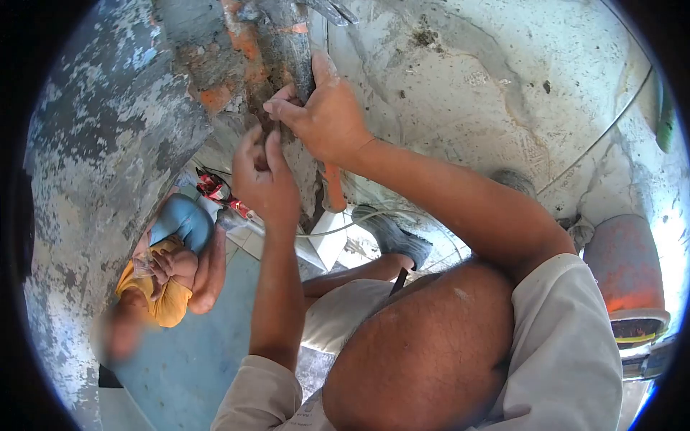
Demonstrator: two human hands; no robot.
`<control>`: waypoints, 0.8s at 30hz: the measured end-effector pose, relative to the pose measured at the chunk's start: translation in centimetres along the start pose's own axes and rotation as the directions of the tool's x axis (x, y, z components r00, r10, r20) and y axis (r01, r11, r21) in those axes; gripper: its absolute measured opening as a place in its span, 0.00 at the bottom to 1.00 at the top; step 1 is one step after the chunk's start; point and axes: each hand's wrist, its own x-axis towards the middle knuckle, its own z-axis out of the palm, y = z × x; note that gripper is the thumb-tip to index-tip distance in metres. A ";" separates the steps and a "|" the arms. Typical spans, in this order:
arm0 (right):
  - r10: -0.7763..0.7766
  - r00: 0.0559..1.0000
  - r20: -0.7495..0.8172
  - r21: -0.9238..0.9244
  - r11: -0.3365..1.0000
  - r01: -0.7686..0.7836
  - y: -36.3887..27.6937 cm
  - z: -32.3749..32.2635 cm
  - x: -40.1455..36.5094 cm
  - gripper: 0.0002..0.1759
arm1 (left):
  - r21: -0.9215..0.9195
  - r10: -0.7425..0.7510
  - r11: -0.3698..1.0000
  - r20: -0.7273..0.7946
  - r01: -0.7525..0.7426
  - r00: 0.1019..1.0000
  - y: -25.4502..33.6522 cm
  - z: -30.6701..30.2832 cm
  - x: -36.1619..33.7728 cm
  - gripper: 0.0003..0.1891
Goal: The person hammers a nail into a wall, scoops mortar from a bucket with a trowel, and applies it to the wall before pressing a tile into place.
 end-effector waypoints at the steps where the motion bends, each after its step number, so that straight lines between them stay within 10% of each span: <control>1: 0.012 1.000 -0.001 0.005 1.000 -0.012 0.0 -0.1 0.2 0.27 | 0.008 -0.005 1.000 0.010 0.005 1.000 0.8 0.1 -1.0 0.05; 3: 0.032 0.999 0.013 0.080 0.996 -0.033 -0.1 -0.5 0.6 0.24 | -0.562 -0.554 0.597 0.227 0.572 0.801 1.9 0.4 -2.5 0.05; 6: 0.067 0.998 0.006 0.097 0.993 -0.068 -0.3 -0.9 1.2 0.23 | -0.807 -0.582 0.257 0.310 0.531 0.752 2.2 1.6 -2.4 0.07; 11: 0.126 0.992 -0.019 0.222 0.968 -0.118 -0.6 -0.6 1.0 0.21 | -0.624 -0.520 0.573 0.224 0.531 0.824 1.9 1.0 -2.3 0.08; 16: 0.068 0.996 -0.060 0.136 0.989 -0.060 0.2 -0.4 0.7 0.21 | -0.226 -0.195 0.955 0.015 0.194 0.981 -1.7 -1.6 -0.9 0.08; 20: -0.058 0.990 -0.129 -0.006 0.998 0.058 0.5 -0.7 1.1 0.21 | -0.002 0.188 0.981 0.215 -0.192 0.958 -1.5 -4.7 2.6 0.07; 24: -0.056 0.986 -0.155 -0.147 0.989 0.033 0.6 0.1 0.7 0.21 | 0.064 0.130 0.981 0.485 -0.184 0.865 2.9 -6.1 6.0 0.10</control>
